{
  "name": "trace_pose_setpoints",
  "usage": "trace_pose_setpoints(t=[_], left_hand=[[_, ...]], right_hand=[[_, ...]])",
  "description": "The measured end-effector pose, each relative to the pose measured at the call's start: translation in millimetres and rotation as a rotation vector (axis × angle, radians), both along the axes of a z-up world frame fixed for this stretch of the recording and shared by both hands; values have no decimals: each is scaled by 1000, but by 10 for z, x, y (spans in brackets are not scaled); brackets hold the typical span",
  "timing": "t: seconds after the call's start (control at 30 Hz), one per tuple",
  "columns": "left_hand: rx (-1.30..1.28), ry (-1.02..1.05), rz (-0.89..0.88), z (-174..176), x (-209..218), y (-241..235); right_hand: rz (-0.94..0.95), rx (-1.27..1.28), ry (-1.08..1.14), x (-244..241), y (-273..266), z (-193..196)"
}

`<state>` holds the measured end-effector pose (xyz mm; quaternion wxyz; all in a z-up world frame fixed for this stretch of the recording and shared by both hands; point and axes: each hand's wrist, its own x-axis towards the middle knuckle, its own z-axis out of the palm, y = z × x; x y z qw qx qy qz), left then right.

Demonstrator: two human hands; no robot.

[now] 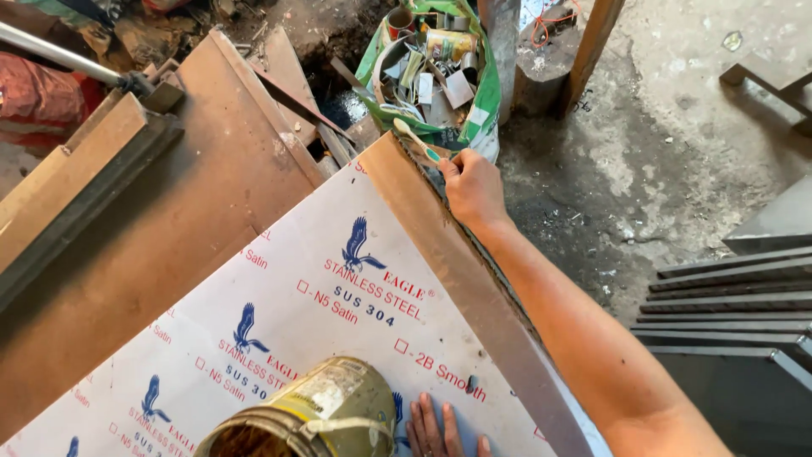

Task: Apply adhesive to the edge of a stainless steel panel using a toothbrush.

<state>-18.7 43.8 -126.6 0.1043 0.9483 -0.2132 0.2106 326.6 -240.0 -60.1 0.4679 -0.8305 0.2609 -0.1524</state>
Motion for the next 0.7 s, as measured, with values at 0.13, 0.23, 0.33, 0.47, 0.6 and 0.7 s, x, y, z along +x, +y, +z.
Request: trace_pose_setpoints(t=[0.13,0.23,0.33,0.47,0.6,0.7], left_hand=[[-23,58,22,128,40,-138],[-30,80,28,228,41,-167],[-50,83,47,338,83,-253],[-87,37,45,221,84,-248],[-93,15,35,157,74,-229],[-113,-37,46,79,133,-277]], right_hand=[[-99,332,60,-141,433,-103],[-212,614,92,-171,734,-53],[-250,878,143,-118,786,263],[-276,843,112,70,934,420],[-276,976,36,359,1113,249],[-278,968,32,537,1184,239]])
